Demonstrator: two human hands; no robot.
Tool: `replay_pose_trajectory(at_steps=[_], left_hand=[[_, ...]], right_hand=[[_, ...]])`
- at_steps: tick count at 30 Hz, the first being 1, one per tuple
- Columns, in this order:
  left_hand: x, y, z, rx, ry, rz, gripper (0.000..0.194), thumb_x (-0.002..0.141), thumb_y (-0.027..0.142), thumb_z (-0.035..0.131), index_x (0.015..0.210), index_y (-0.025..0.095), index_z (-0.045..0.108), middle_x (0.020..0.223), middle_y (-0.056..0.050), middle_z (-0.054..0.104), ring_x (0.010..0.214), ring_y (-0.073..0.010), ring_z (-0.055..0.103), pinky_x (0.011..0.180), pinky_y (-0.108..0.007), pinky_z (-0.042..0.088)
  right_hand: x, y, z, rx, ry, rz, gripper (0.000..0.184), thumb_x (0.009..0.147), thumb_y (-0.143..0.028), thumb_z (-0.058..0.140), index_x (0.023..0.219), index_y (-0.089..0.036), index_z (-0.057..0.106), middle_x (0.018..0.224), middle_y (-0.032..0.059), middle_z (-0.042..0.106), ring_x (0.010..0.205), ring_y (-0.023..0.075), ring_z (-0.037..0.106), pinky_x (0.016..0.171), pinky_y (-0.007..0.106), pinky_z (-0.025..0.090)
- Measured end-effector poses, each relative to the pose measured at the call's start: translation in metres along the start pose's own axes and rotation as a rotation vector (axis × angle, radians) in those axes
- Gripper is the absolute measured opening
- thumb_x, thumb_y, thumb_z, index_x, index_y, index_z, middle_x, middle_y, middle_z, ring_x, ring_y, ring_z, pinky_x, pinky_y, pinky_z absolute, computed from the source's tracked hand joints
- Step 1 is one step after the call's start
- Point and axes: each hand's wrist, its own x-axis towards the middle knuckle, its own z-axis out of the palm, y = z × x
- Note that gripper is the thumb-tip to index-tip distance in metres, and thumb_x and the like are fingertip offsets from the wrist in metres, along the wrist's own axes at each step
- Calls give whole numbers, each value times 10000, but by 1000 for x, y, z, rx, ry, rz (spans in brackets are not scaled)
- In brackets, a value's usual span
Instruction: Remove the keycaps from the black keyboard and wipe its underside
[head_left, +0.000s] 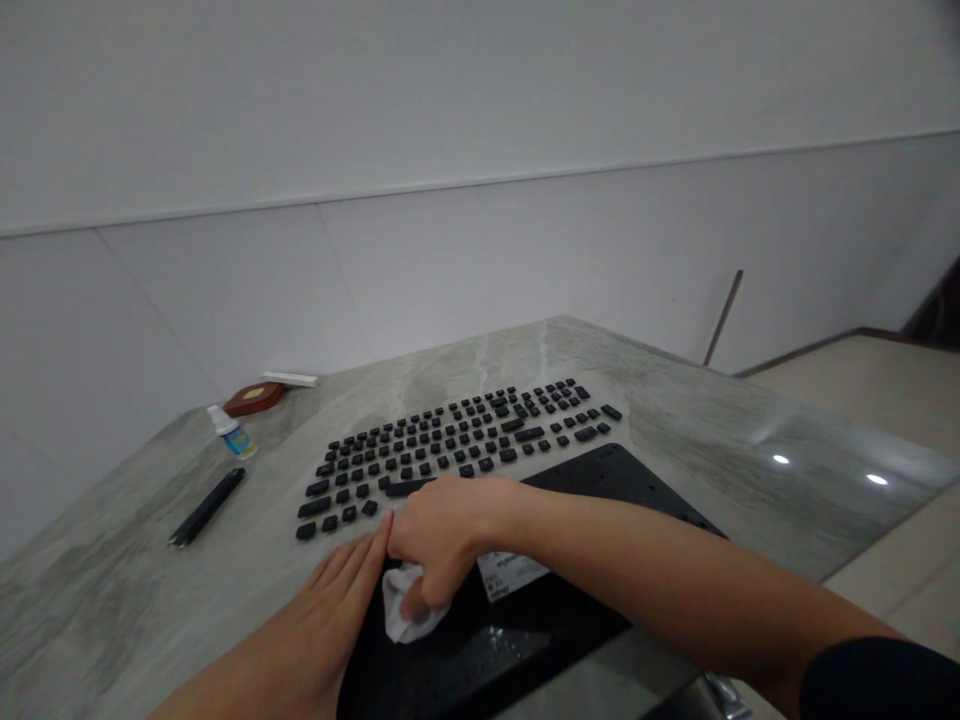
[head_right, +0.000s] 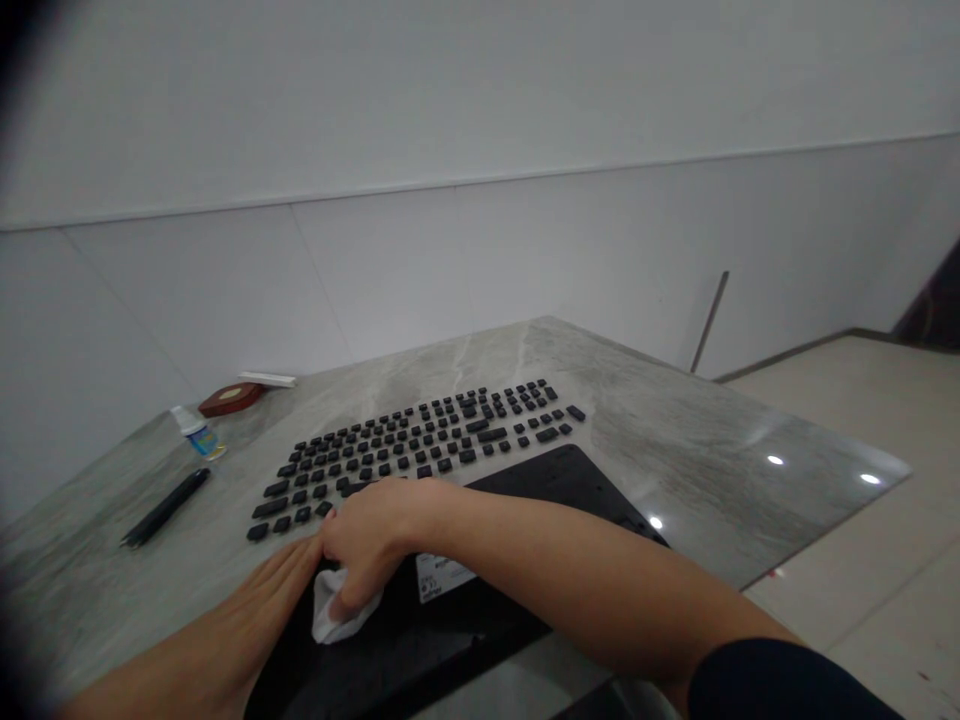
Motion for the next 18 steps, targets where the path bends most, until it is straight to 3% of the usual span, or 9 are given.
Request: replay_pose_trajectory(at_steps=[4, 11, 18], left_hand=[[-2, -4, 4, 16, -29, -13, 1359, 650, 500, 787, 1579, 219, -165, 1656, -192, 29, 1471, -487, 178, 1157, -656, 275], [2, -1, -1, 12, -72, -53, 1332, 602, 442, 779, 1594, 101, -42, 1638, -238, 66, 1465, -501, 185, 1159, -670, 247], [5, 8, -11, -23, -97, -87, 1457, 520, 475, 848, 1583, 160, -98, 1647, -216, 56, 1467, -511, 165, 1155, -689, 219]], right_hand=[[-1, -4, 3, -33, 12, -17, 605, 841, -660, 588, 1147, -147, 679, 1103, 130, 735, 917, 281, 700, 503, 307, 326], [-28, -21, 20, -20, 59, 12, 283, 902, -440, 585, 1034, -219, 704, 944, 72, 766, 845, 261, 719, 472, 309, 273], [-84, -25, 41, 9, 176, 162, 256, 906, -435, 583, 916, -213, 712, 780, 76, 742, 692, 254, 703, 482, 293, 255]])
